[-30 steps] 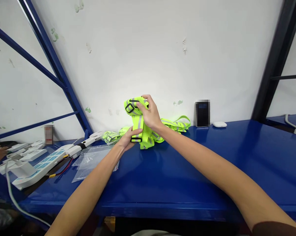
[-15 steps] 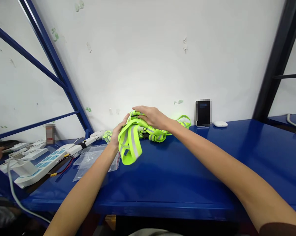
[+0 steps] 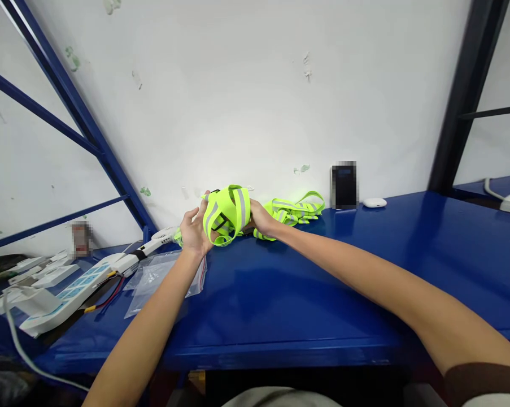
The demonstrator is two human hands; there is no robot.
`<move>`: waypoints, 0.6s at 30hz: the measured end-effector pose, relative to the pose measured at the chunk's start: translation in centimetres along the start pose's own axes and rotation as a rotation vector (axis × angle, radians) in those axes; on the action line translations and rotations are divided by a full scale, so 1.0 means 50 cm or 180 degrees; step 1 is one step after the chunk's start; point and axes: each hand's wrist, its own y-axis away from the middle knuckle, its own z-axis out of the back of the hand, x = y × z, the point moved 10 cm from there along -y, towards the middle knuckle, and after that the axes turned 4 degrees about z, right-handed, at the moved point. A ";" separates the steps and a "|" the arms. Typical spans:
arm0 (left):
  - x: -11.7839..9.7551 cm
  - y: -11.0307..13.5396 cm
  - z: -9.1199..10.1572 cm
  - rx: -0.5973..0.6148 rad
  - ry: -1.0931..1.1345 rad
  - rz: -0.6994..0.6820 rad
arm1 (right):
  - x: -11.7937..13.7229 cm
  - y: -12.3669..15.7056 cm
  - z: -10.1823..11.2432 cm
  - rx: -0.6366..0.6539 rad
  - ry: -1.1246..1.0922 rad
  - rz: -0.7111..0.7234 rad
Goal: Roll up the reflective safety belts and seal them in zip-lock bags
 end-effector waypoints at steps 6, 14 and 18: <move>0.018 -0.009 0.012 0.0087 0.0137 0.0083 | -0.027 0.005 -0.013 -0.0019 -0.0422 -0.0273; 0.005 -0.011 0.029 0.0406 -0.0231 0.0179 | 0.022 -0.001 0.005 -0.0233 0.0338 0.0472; -0.001 -0.001 0.027 0.0443 -0.0183 0.0140 | -0.019 -0.001 -0.018 -0.0024 -0.0278 -0.0124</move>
